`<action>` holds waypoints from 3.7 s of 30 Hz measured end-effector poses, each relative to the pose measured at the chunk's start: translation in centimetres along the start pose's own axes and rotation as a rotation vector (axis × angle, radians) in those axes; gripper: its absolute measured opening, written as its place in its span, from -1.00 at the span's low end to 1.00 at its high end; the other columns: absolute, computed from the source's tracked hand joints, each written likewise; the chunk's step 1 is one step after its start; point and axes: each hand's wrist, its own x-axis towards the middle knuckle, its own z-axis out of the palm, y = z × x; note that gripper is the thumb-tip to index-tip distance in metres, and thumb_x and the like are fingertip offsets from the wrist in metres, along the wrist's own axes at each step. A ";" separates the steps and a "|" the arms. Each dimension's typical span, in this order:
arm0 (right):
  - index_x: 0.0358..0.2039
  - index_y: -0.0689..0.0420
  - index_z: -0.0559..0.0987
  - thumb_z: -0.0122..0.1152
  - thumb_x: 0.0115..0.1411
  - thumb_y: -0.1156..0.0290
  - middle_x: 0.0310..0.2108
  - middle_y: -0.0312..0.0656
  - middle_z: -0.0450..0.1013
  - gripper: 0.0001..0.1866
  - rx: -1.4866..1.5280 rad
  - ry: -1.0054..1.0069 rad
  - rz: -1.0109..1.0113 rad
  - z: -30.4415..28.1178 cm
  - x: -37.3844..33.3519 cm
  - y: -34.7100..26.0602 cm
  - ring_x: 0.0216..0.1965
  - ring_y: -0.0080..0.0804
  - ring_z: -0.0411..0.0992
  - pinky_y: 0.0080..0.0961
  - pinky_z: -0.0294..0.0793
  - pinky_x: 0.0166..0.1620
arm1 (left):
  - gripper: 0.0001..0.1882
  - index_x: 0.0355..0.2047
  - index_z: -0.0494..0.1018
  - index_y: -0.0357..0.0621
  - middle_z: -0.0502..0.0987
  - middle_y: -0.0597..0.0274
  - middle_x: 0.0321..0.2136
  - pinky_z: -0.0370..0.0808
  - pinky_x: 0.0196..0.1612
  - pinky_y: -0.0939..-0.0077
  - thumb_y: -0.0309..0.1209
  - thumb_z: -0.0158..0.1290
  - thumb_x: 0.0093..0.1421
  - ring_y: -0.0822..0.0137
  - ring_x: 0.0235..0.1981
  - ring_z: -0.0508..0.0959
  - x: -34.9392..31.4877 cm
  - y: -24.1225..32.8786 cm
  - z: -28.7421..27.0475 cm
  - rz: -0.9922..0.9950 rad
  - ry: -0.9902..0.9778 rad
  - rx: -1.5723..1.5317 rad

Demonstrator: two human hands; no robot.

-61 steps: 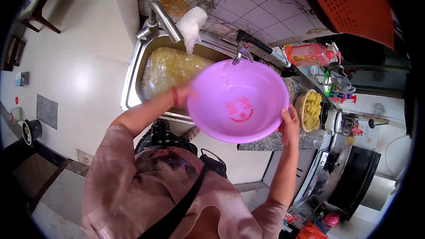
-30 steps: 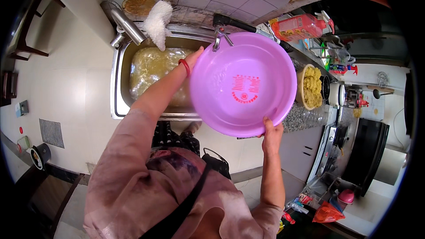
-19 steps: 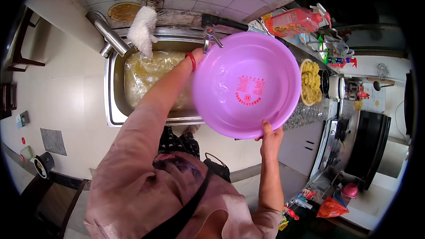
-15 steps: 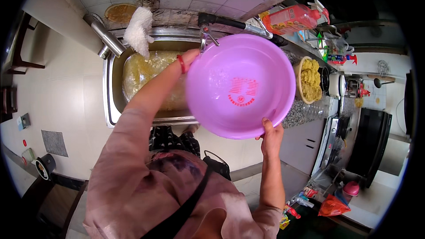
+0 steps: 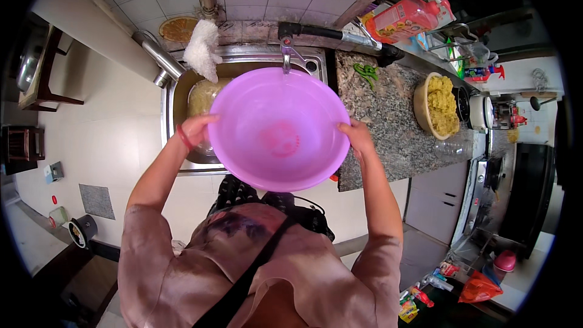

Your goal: The person washes a yellow dough-like substance in a pink basin filled with water. They repeatedly knead and squeeze the mixture, then pour the cloudy water into the sink. The person refills the basin with fresh water and continues washing the dough by hand.

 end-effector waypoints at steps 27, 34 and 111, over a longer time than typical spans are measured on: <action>-0.23 0.15 0.50 0.10 0.02 0.33 -0.41 0.03 0.48 -0.71 -0.518 0.111 -0.574 13.8 11.1 -6.4 -0.32 -0.04 0.45 -0.28 0.40 -0.23 | -0.77 -0.26 0.41 -0.23 0.49 0.18 -0.34 0.54 -0.30 0.40 -0.35 0.00 0.12 0.30 -0.31 0.52 -8.2 -5.8 10.1 0.197 0.624 -0.100; -0.14 0.23 0.43 -0.02 0.09 0.39 -0.37 0.04 0.49 -0.68 -0.979 0.030 -0.760 12.0 4.8 -13.9 -0.28 -0.04 0.46 -0.20 0.42 -0.19 | -0.73 -0.21 0.39 -0.25 0.43 0.07 -0.28 0.53 -0.19 0.29 -0.37 0.00 0.10 0.18 -0.23 0.49 -7.9 -6.9 9.4 0.149 0.532 -0.175; -0.60 0.22 0.53 0.04 -0.15 0.47 -0.56 -0.08 0.44 -0.87 -0.870 0.277 -1.355 16.6 -15.3 -15.5 -0.53 -0.30 0.44 -0.40 0.33 -0.51 | -0.53 0.02 0.25 -0.17 0.43 0.05 -0.14 0.51 -0.17 0.30 -0.24 -0.04 0.14 0.10 -0.13 0.47 6.1 -17.9 14.9 -0.186 -0.226 -0.461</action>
